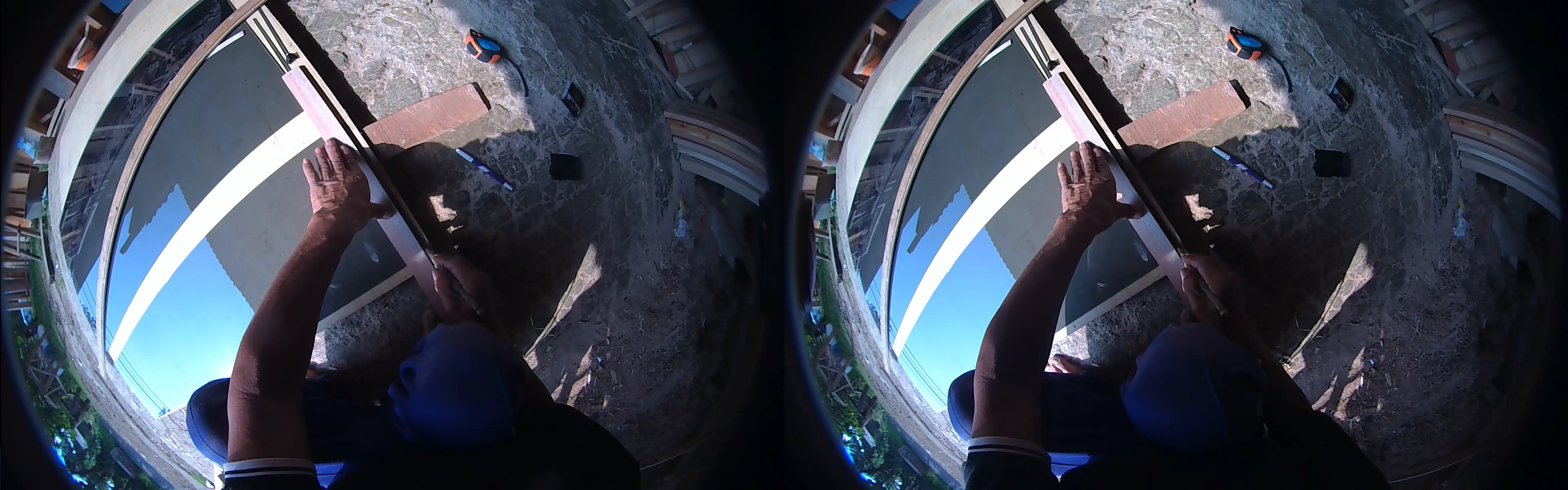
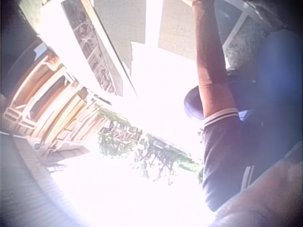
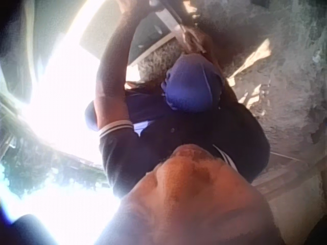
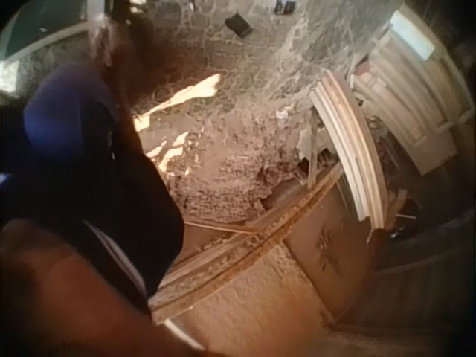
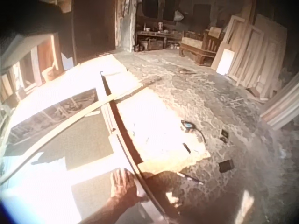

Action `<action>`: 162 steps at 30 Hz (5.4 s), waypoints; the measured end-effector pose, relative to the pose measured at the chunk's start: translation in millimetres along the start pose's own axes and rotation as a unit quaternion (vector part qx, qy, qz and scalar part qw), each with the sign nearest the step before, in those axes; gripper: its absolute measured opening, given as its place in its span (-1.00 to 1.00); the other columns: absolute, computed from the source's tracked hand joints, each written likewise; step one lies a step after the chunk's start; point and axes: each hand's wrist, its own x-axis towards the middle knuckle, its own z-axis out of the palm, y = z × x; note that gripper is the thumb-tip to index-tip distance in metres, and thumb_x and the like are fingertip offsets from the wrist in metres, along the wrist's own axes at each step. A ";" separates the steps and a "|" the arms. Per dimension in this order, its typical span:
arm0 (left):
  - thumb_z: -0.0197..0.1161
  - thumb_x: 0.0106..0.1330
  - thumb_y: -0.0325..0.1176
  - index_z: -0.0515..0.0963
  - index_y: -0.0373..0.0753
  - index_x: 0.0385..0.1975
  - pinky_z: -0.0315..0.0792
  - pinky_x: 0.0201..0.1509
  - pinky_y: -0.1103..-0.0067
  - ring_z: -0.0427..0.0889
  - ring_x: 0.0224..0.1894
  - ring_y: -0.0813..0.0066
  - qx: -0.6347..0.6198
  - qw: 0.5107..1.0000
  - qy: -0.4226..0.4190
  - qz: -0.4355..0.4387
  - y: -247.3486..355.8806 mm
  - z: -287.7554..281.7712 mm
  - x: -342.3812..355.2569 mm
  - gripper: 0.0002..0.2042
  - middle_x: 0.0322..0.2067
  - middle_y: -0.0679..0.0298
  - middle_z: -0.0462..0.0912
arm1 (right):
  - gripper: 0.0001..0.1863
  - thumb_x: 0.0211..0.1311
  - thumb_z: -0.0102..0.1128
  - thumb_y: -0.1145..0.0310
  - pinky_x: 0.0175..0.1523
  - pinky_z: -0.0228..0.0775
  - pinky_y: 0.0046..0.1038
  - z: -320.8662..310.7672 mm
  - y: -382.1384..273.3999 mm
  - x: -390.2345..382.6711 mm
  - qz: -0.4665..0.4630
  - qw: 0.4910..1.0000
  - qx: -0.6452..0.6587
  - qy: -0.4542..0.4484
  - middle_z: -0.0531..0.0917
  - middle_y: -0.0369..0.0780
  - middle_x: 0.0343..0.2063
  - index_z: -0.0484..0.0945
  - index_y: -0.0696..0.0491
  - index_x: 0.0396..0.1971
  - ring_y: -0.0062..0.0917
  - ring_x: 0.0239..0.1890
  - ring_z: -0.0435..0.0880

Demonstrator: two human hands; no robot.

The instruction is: The person measures a large glass pane using a tape measure and marks it with a pen. They then place a wooden strip along the edge and use a utility knife to score the glass along the strip.

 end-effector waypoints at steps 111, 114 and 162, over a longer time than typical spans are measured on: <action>0.47 -0.08 0.39 -0.23 -0.47 0.51 -0.24 0.55 -0.15 -0.25 0.58 -0.25 0.015 0.999 0.028 0.013 -8.7 26.4 6.5 0.39 0.51 -0.28 -0.21 | -0.81 0.28 0.27 0.36 -0.18 0.57 -0.19 102.2 -23.5 242.2 -0.285 0.955 -0.057 0.065 0.71 -0.01 -0.35 0.55 0.12 -0.19 -0.09 -0.27 0.73; 0.48 -0.08 0.37 -0.25 -0.44 0.52 -0.26 0.54 -0.16 -0.26 0.58 -0.25 -0.013 0.999 0.025 0.021 -9.6 24.8 5.5 0.39 0.51 -0.28 -0.23 | -0.83 0.26 0.27 0.41 -0.22 0.57 -0.22 102.5 -23.1 245.4 -0.294 0.952 -0.057 0.071 0.70 -0.03 -0.39 0.55 0.12 -0.19 -0.12 -0.30 0.73; 0.54 -0.08 0.26 -0.29 -0.49 0.50 -0.28 0.62 0.09 -0.28 0.57 -0.29 -0.050 0.997 -0.004 0.051 -13.8 13.4 3.4 0.39 0.49 -0.36 -0.28 | -0.92 0.23 0.22 0.53 -0.28 0.54 -0.17 94.6 -44.7 245.7 -0.334 0.934 -0.112 0.062 0.67 -0.02 -0.45 0.52 0.12 -0.31 -0.06 -0.35 0.70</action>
